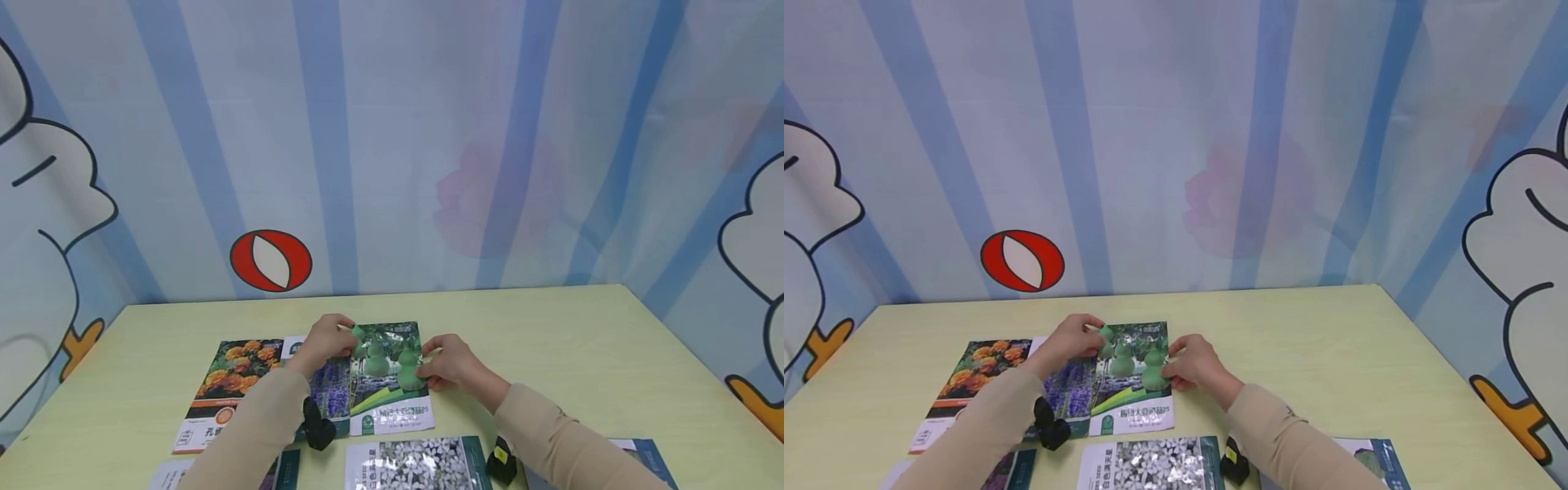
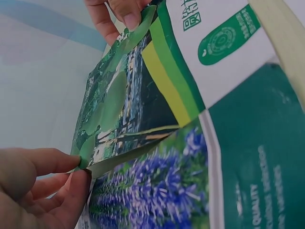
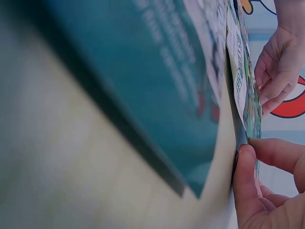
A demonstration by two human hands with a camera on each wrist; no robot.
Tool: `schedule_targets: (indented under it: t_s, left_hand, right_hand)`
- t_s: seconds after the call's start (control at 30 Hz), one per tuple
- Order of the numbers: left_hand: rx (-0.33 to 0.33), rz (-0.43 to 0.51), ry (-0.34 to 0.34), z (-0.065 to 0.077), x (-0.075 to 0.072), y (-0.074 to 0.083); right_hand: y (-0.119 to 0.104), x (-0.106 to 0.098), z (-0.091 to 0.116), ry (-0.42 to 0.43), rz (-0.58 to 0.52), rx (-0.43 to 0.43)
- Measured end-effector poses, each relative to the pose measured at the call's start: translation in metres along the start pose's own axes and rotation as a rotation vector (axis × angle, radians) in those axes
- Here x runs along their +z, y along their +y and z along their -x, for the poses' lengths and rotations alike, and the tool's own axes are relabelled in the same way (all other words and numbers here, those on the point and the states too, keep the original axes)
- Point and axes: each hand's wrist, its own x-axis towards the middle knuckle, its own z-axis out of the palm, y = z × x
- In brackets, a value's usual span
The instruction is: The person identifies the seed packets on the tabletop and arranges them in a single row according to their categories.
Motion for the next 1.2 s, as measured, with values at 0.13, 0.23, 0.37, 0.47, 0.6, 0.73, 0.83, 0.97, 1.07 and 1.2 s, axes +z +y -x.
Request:
schedule_targets:
  t_s: [0.13, 0.23, 0.37, 0.47, 0.6, 0.73, 0.83, 0.97, 1.07, 1.2]
  left_hand:
    - [0.004, -0.025, 0.018, -0.001, 0.001, 0.001]
    - [0.009, -0.065, 0.033, -0.001, 0.001, 0.003]
    - [0.015, -0.100, 0.050, -0.001, 0.000, 0.005]
    - [0.019, -0.097, 0.047, 0.001, -0.001, 0.006]
    - [0.036, -0.087, 0.033, 0.003, -0.005, 0.007]
    - [0.071, -0.102, 0.014, 0.006, -0.015, 0.007]
    - [0.090, -0.121, -0.007, 0.010, -0.026, 0.007]
    - [0.086, -0.159, -0.020, 0.015, -0.042, 0.006]
    - [0.073, -0.200, -0.023, 0.020, -0.056, 0.005]
    - [0.051, -0.249, -0.043, 0.031, -0.076, 0.002]
  right_hand:
    - [0.000, 0.000, -0.001, 0.002, 0.005, 0.006]
    - [0.000, 0.000, -0.001, 0.001, 0.005, 0.005]
    - [0.000, -0.001, -0.001, 0.002, 0.001, 0.007]
    - [0.000, -0.001, -0.001, 0.000, -0.002, 0.014]
    - [0.000, -0.003, -0.001, -0.009, -0.007, 0.020]
    - [0.001, -0.005, 0.000, -0.018, -0.016, 0.021]
    - [0.001, -0.007, 0.001, -0.032, -0.020, 0.018]
    - [0.001, -0.010, 0.004, -0.047, -0.018, 0.023]
    - [0.001, -0.011, 0.007, -0.048, -0.026, 0.030]
    - [0.000, -0.014, 0.013, -0.033, -0.031, 0.025]
